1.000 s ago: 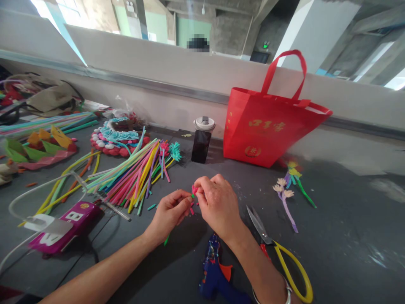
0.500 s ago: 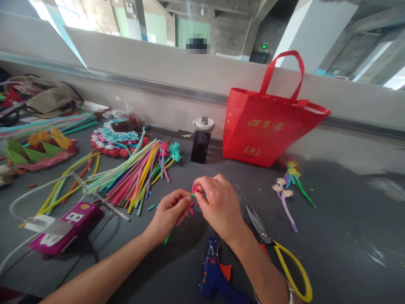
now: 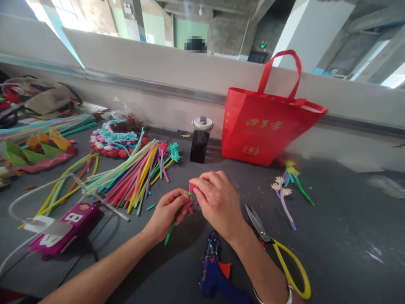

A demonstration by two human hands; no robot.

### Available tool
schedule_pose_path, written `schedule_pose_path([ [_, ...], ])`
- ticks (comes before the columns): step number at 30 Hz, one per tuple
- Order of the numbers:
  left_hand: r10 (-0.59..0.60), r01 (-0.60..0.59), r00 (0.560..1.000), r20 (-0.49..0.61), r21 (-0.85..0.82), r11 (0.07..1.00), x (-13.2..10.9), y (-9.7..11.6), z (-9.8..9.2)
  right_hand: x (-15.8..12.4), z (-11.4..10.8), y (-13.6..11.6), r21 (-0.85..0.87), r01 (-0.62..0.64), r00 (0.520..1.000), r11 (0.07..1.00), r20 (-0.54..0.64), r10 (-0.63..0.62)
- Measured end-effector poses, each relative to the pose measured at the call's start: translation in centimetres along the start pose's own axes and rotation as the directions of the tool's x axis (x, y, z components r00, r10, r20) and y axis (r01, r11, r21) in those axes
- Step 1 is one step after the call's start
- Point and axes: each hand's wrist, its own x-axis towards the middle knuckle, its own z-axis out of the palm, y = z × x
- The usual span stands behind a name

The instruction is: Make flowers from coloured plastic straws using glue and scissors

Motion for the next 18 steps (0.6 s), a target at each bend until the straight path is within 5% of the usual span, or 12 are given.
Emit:
schedule_pose_path([
  [18, 0.024, -0.024, 1.0, -0.003, 0.04, 0.999, -0.1, -0.09, 0.02, 0.04, 1.07, 0.56, -0.094, 0.035, 0.999, 0.995, 0.028, -0.032],
])
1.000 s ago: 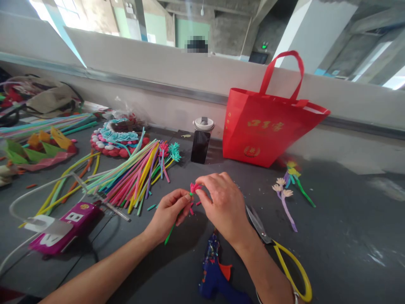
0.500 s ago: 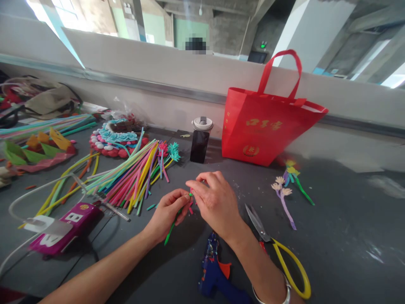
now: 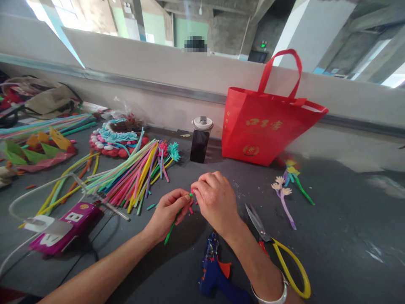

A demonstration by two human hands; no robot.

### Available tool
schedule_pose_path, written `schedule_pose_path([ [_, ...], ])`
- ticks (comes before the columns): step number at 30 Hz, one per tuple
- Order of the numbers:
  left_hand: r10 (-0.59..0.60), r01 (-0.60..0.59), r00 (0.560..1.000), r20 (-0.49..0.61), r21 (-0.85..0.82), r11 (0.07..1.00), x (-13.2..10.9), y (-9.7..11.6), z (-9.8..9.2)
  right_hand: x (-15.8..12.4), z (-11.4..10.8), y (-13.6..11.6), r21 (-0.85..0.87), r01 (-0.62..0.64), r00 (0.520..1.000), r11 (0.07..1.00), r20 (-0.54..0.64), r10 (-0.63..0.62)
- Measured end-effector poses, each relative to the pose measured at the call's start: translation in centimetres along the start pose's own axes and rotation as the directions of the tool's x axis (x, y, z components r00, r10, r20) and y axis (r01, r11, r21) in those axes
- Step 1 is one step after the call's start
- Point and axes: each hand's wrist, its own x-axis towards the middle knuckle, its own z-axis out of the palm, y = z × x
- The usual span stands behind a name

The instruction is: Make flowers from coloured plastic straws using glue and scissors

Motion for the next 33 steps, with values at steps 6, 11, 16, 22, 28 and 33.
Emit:
schedule_pose_path([
  [6, -0.005, 0.005, 1.0, 0.008, -0.002, 1.0, 0.0, 0.1, 0.0, 0.0, 0.2, 0.0, -0.014, -0.027, 1.0, 1.0, -0.013, 0.026],
  [11, 0.0, 0.0, 1.0, 0.011, -0.002, 1.0, 0.1, 0.0, -0.1, 0.1, 0.2, -0.1, -0.011, -0.021, 1.0, 1.0, 0.001, 0.021],
  [16, 0.007, -0.008, 1.0, -0.03, -0.024, 1.0, 0.3, 0.1, -0.3, 0.0, -0.4, 0.4, 0.007, -0.045, 0.998, 0.999, -0.031, 0.045],
  [22, 0.032, -0.044, 0.988, -0.15, -0.083, 0.996, 0.8, 0.3, -0.7, -0.3, 0.6, 2.0, -0.014, -0.22, 0.965, 0.975, 0.147, 0.219],
  [28, 0.009, -0.023, 0.993, -0.117, -0.12, 0.992, 0.8, 0.0, -0.8, -1.2, 4.0, 3.0, -0.026, -0.206, 0.836, 0.978, 0.515, 0.19],
  [33, -0.018, 0.005, 0.996, -0.091, -0.141, 0.99, 0.7, -0.1, -0.8, -1.6, 5.4, 3.1, -0.036, -0.206, 0.805, 0.978, 0.562, 0.19],
])
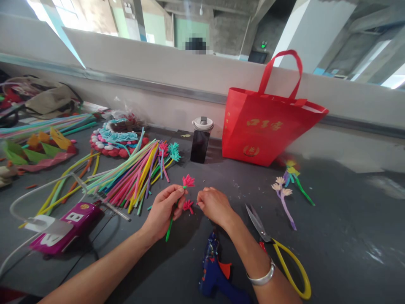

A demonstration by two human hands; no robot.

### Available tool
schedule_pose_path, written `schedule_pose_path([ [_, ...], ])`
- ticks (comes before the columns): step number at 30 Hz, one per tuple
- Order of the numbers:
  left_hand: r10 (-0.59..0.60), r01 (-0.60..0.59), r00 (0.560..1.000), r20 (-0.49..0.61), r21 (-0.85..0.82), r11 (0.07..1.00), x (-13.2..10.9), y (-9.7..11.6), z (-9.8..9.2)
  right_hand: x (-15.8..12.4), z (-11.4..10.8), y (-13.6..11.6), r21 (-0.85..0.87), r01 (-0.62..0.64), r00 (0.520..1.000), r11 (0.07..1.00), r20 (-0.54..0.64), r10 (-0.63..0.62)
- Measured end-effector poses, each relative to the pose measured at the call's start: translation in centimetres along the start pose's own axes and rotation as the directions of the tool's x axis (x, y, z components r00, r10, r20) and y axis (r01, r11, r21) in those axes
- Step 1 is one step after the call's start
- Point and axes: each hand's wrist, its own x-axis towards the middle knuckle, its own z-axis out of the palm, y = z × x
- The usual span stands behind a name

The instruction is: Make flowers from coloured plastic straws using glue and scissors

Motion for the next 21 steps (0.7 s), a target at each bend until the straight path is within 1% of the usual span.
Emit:
schedule_pose_path([
  [2, -0.005, 0.005, 1.0, 0.001, -0.001, 1.0, 0.0, 0.1, 0.0, -0.1, -0.2, -0.1, 0.0, -0.011, 1.0, 1.0, -0.006, 0.011],
  [4, -0.012, 0.012, 1.0, -0.003, -0.004, 1.0, 0.0, 0.2, 0.1, -0.4, -1.1, -0.3, 0.012, -0.022, 0.999, 1.0, -0.028, 0.022],
  [8, -0.049, 0.049, 0.999, 0.01, -0.032, 0.998, -0.1, 0.4, 0.1, -1.5, -3.9, -0.7, 0.073, -0.008, 0.994, 0.997, -0.106, 0.015],
  [10, -0.074, 0.076, 0.997, 0.029, -0.045, 0.996, -0.1, 0.4, 0.1, -2.1, -5.3, -1.0, 0.149, 0.052, 0.979, 0.987, -0.201, -0.022],
  [12, -0.093, 0.095, 0.995, 0.047, -0.049, 0.994, -0.1, 0.3, 0.1, -2.6, -6.1, -1.3, 0.227, 0.131, 0.952, 0.965, -0.301, -0.058],
  [14, -0.103, 0.106, 0.993, 0.066, -0.054, 0.993, -0.1, 0.3, 0.1, -2.8, -6.3, -1.6, 0.246, 0.197, 0.923, 0.949, -0.373, -0.095],
  [16, -0.112, 0.117, 0.99, 0.085, -0.055, 0.992, -0.1, 0.2, 0.1, -2.8, -6.2, -2.0, 0.196, 0.229, 0.896, 0.954, -0.426, -0.128],
  [18, -0.123, 0.128, 0.988, 0.098, -0.049, 0.991, -0.2, 0.2, 0.2, -2.7, -5.8, -2.5, 0.134, 0.229, 0.874, 0.964, -0.464, -0.143],
  [21, -0.135, 0.14, 0.985, 0.104, -0.039, 0.989, -0.3, 0.3, 0.3, -2.5, -5.2, -3.0, 0.095, 0.221, 0.861, 0.971, -0.487, -0.148],
])
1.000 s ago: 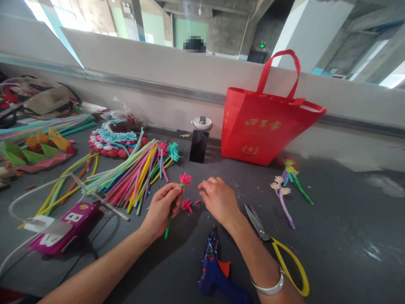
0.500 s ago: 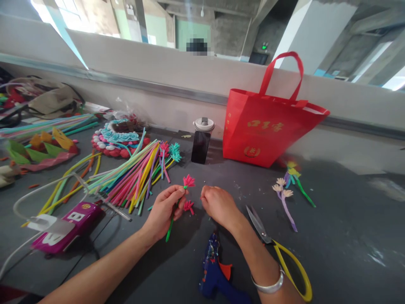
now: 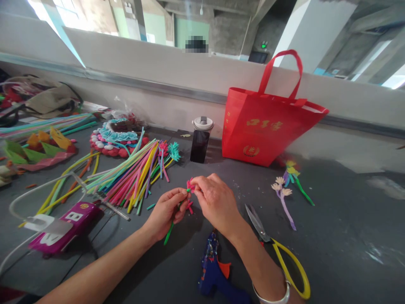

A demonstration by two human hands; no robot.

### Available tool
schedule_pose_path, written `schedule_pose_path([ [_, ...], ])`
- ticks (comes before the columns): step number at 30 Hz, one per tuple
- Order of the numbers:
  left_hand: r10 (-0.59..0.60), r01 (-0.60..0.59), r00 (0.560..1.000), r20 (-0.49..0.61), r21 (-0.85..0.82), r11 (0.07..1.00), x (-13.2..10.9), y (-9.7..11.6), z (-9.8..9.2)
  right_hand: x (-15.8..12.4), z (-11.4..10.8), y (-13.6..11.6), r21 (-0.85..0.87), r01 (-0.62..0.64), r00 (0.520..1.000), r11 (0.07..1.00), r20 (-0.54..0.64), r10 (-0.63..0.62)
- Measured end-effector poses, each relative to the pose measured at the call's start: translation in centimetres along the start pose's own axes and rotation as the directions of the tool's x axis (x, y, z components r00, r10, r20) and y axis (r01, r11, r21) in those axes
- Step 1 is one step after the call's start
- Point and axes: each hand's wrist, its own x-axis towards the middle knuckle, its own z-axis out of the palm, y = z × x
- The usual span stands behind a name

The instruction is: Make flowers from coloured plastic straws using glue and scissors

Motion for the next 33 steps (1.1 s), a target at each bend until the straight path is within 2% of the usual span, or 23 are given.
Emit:
schedule_pose_path([
  [14, 0.049, -0.049, 0.999, 0.01, 0.105, 0.993, -0.17, -0.28, 0.15, -0.13, 0.7, -0.34, -0.113, 0.004, 0.999, 0.994, -0.036, -0.008],
  [33, 0.092, -0.087, 0.996, -0.02, 0.172, 0.981, -0.34, -0.1, 0.39, -0.07, 0.8, -0.38, -0.201, 0.027, 1.0, 0.979, 0.018, -0.024],
])
